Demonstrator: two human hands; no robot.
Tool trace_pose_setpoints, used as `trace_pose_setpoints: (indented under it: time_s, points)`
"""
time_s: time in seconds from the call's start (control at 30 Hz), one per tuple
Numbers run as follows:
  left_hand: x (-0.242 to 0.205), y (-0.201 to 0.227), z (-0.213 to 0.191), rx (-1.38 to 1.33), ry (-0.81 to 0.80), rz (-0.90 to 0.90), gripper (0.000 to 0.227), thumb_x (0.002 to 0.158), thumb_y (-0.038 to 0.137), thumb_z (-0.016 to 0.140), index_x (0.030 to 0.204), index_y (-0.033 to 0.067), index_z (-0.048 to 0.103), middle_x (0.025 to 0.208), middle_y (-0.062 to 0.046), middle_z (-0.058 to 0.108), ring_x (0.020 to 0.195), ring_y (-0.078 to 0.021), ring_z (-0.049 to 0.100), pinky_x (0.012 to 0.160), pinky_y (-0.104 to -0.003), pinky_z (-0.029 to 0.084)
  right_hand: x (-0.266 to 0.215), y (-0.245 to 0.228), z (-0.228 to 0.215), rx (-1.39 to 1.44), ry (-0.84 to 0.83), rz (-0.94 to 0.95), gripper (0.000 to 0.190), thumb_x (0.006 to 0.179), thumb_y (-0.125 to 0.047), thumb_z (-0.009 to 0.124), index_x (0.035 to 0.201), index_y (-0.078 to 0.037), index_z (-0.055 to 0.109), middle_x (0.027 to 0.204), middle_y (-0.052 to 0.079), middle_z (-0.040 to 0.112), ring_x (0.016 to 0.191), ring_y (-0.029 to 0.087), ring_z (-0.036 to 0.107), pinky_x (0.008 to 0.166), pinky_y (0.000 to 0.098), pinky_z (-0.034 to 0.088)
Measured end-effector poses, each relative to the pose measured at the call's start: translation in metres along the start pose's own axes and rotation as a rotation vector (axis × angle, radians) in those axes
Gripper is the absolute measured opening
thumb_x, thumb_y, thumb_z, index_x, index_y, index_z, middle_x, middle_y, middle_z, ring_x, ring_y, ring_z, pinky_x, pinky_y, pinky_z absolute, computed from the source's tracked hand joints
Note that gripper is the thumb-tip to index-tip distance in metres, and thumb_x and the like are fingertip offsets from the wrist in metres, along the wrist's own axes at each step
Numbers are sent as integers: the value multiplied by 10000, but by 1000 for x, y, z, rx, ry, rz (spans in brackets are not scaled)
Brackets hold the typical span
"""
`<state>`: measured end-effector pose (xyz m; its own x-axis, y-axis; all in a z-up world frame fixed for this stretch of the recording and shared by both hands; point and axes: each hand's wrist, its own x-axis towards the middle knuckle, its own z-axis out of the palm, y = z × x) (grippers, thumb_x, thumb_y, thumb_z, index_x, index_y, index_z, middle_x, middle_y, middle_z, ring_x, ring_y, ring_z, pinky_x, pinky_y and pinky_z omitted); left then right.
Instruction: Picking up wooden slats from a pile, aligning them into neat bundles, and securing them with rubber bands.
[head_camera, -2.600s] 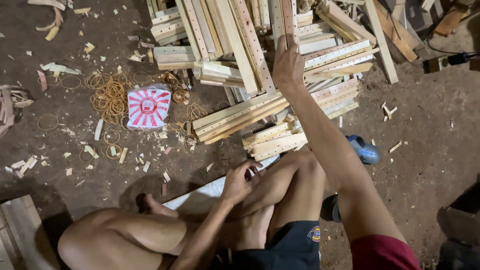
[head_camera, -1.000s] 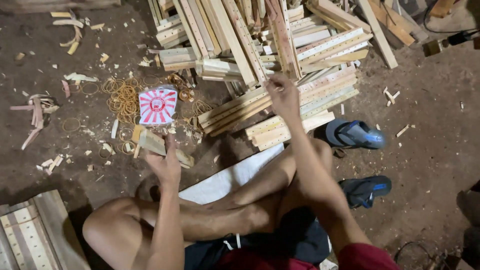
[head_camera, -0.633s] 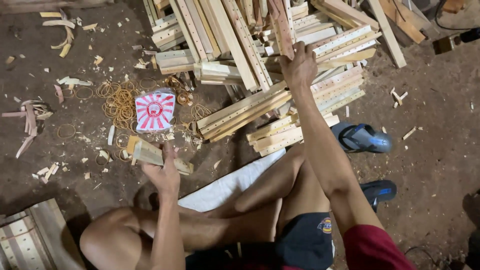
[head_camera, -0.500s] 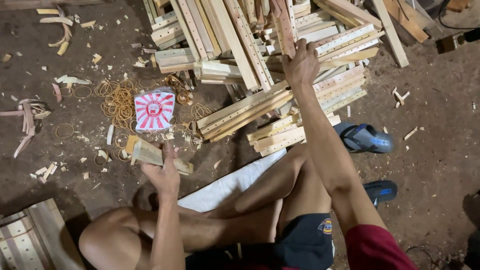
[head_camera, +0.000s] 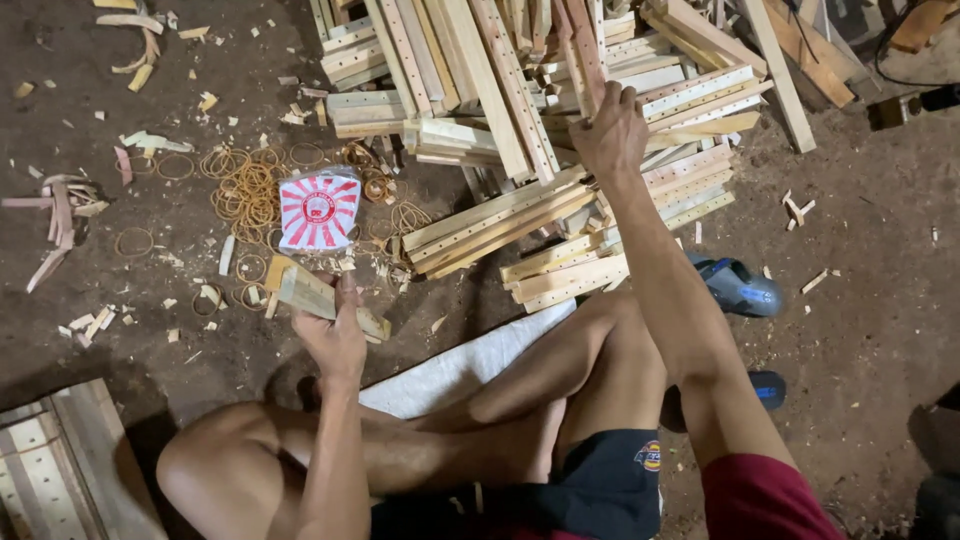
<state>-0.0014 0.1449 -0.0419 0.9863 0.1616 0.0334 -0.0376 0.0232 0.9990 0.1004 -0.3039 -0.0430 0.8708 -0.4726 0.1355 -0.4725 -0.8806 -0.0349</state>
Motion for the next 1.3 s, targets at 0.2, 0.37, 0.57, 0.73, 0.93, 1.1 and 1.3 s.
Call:
trace_pose_setpoints:
  time_s: [0.2, 0.37, 0.57, 0.73, 0.93, 1.1, 1.3]
  points:
    - [2, 0, 2, -31, -19, -29, 219, 984, 19, 688, 1149, -9, 546, 890, -65, 614, 668, -121, 598, 584, -232, 523, -7, -1, 6, -77, 240, -146, 444, 799, -125, 713, 1227, -29, 638, 931, 99, 599, 632, 193, 574, 483, 281, 529]
    - [1, 1, 1, -22, -18, -75, 202, 984, 37, 685, 1136, -17, 564, 899, -64, 630, 667, -107, 590, 575, -231, 509, 2, 4, 7, 89, 84, -123, 573, 756, -4, 791, 1239, 54, 488, 908, 204, 585, 455, 274, 587, 333, 347, 540]
    - [2, 6, 1, -11, -16, -38, 172, 989, 19, 673, 1103, -16, 549, 860, -61, 604, 651, -116, 571, 568, -240, 497, 9, 28, 29, 290, 72, -44, 444, 866, -171, 807, 1191, -6, 552, 943, 208, 688, 629, 301, 680, 492, 394, 586]
    - [3, 1, 2, 19, -20, -29, 196, 988, 38, 686, 1114, -29, 553, 887, -72, 603, 678, -122, 583, 590, -240, 508, 12, 38, 28, 426, 160, -37, 188, 829, -124, 728, 975, -55, 633, 832, 98, 684, 593, 206, 621, 503, 325, 543]
    - [4, 1, 2, 83, -8, -8, 250, 969, 26, 706, 1156, -55, 561, 960, -108, 631, 718, -145, 604, 624, -260, 535, -32, 14, -40, 1027, -24, 142, 231, 948, -30, 606, 1118, -12, 449, 941, 106, 560, 671, 174, 625, 569, 307, 553]
    - [0, 29, 9, 16, 17, -1, 190, 998, 95, 733, 1055, 65, 554, 842, -45, 632, 683, -117, 585, 709, -300, 528, -112, -35, -101, 1345, 105, 3, 227, 1020, -71, 594, 1183, -18, 445, 923, 127, 523, 647, 186, 627, 479, 268, 484]
    - [-10, -8, -12, 94, -18, -169, 401, 1012, 147, 696, 1355, 19, 534, 1307, -139, 653, 1231, -251, 625, 1112, -457, 456, -244, -123, -70, 1582, -24, -254, 220, 1080, -127, 481, 1285, -48, 494, 905, -3, 498, 787, 72, 491, 683, 222, 411]
